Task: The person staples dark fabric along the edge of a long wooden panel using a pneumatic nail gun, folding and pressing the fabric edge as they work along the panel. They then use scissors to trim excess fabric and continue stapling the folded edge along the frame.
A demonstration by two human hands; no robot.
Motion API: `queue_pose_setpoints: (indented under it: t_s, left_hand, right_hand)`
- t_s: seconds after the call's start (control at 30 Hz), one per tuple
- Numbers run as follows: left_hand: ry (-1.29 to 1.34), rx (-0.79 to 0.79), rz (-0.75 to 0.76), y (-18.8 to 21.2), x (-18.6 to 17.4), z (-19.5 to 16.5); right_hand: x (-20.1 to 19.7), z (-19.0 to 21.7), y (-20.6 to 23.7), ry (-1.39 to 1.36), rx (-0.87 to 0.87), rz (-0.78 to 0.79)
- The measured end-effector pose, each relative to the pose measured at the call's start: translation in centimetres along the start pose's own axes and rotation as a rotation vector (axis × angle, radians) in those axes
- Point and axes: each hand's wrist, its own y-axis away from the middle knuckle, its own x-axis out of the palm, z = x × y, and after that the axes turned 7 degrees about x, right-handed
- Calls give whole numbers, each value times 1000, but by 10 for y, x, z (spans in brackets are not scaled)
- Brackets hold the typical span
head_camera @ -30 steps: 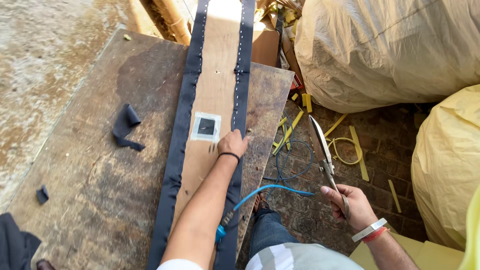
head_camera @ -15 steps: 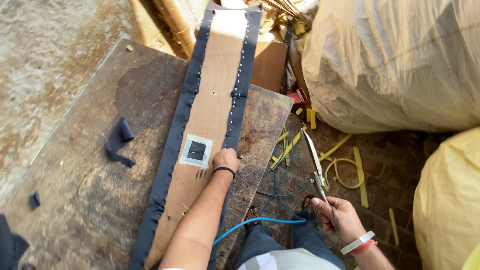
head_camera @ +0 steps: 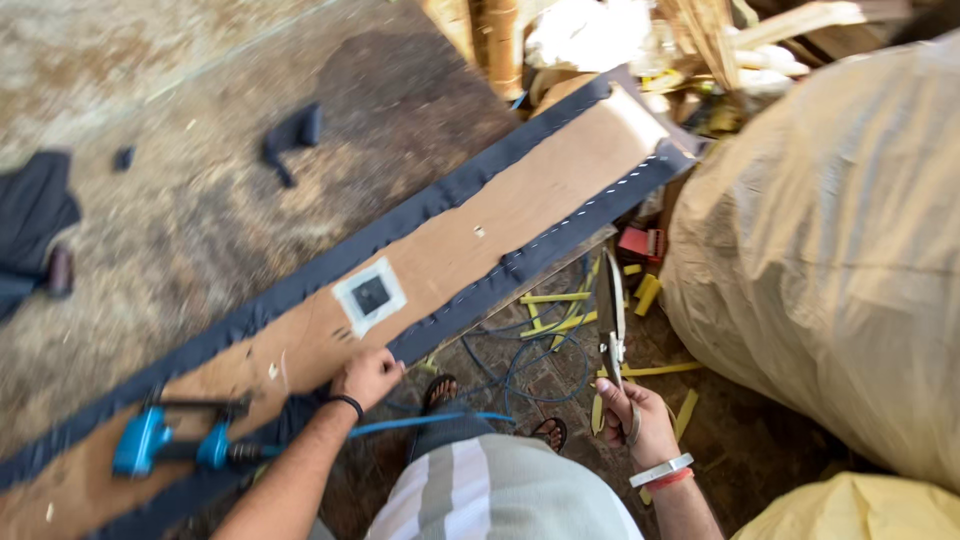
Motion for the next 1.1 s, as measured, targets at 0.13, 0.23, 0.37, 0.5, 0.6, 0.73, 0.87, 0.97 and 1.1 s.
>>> queue_pose_setpoints:
  t_s: [0.13,0.23,0.37,0.5,0.6,0.73,0.87,0.97,1.1]
  left_hand:
    - [-41,-270,-342,43,-31,40]
    - [-314,-408,-372,93,-61,67]
    - [-408,-478,-202,133,-86,98]
    - [-370,-428,34,134,-92,129]
    - [-431,-138,-49,155,-85,157]
    - [-356,-249,97,170,-91,191]
    - [-302,-291,121,107,-98,192]
    - [-186,-83,-72,41,-85,135]
    - [58,139,-226,-62,-65,12]
  right_hand:
    - [18,30,-20,135,32,90]
    - [36,52,-28,294,35,119]
    - [68,72,-43,412,-18,206]
    - [94,78,-57,416,5,196]
    - [104,84,-61,456,44,146]
    - [107,90,-64,398,36,71]
    - [103,100,-71,325,84,-11]
    - [95,118,-84,327,70,-54]
    - [80,147,-100,278,84,-76]
